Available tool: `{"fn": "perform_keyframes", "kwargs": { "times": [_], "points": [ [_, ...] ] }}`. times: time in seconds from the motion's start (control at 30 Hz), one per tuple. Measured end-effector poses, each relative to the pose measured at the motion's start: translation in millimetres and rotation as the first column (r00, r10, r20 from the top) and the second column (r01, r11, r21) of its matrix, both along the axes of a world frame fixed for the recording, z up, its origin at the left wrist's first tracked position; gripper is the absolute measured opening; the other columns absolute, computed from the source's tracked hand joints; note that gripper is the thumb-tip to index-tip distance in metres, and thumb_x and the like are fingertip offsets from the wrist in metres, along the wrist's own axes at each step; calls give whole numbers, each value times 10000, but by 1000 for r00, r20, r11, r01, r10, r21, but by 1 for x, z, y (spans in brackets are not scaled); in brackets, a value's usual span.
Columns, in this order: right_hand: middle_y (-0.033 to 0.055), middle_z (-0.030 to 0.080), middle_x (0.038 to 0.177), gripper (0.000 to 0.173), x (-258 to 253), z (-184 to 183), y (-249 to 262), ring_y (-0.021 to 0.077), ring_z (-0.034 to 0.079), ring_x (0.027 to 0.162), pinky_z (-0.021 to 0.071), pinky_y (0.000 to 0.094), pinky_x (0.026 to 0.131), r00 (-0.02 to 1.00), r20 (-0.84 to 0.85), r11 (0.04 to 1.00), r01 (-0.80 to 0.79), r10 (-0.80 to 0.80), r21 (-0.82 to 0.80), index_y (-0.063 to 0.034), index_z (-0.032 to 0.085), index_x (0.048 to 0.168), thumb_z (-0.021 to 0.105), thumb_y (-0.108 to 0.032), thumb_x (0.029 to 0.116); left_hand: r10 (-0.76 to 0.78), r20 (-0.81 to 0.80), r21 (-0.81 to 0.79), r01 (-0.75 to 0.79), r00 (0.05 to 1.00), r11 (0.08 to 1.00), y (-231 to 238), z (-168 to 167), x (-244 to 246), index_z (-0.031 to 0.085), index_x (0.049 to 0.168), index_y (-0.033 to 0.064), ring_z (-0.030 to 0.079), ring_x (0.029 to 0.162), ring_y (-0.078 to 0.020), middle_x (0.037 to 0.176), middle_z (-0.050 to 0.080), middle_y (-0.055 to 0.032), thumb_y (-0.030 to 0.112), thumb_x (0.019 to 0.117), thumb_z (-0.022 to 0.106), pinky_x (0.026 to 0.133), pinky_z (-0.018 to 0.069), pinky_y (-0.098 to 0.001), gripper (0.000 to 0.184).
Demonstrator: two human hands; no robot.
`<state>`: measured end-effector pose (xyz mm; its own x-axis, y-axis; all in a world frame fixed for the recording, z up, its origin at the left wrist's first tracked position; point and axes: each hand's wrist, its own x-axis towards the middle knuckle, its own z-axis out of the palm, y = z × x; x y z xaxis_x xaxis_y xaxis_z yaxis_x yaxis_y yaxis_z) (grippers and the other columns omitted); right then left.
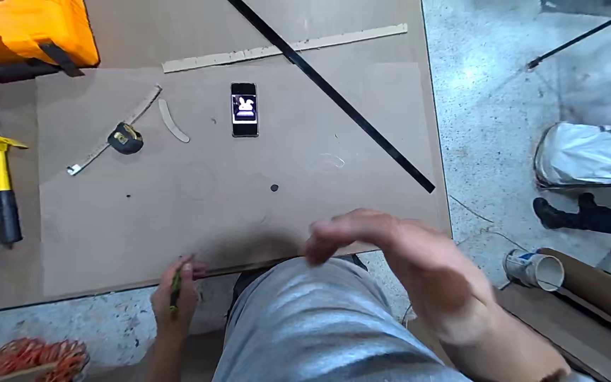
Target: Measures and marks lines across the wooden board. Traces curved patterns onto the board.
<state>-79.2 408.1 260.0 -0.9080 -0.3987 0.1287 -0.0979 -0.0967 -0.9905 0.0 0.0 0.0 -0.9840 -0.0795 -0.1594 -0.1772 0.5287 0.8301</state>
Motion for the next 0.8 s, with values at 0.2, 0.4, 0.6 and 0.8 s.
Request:
{"fn": "perform_keyframes", "kwargs": {
  "times": [0.2,0.4,0.6,0.8],
  "points": [
    [3,700,1281,587,26,-127,17,162,694,1144,613,423,983,898,63,740,316,-435,594,-152,546,1481,375,-550,1086,-78,24,-285,82,997,955,-37,-28,-125,538,1425,-3,671,1218,-296,1314,683,-178,320,1077,465,1054,529,-530,480],
    [15,643,1378,710,17,-227,58,147,678,1161,599,449,959,804,141,451,171,-578,876,-212,367,1600,512,-593,1018,-160,49,-431,165,986,887,-15,-68,-216,492,1511,123,616,1277,-392,1429,602,-192,307,1063,489,1048,487,-627,485],
    [140,275,1690,758,-47,-321,109,328,295,1547,272,596,1231,802,-231,-17,266,-551,964,-87,313,1622,482,-518,1022,-301,-98,-554,199,949,809,2,-120,-224,373,1562,65,286,1554,-329,1657,337,-167,400,1077,436,1274,213,-548,593],
    [41,207,1725,743,-62,-391,122,229,150,1599,100,580,1285,817,-353,-115,340,-456,933,-141,238,1655,246,-556,1039,-271,-117,-570,159,955,806,-2,-135,-224,389,1551,45,283,1555,-337,1647,360,-167,426,1056,429,1284,193,-546,626]
  ]
}}
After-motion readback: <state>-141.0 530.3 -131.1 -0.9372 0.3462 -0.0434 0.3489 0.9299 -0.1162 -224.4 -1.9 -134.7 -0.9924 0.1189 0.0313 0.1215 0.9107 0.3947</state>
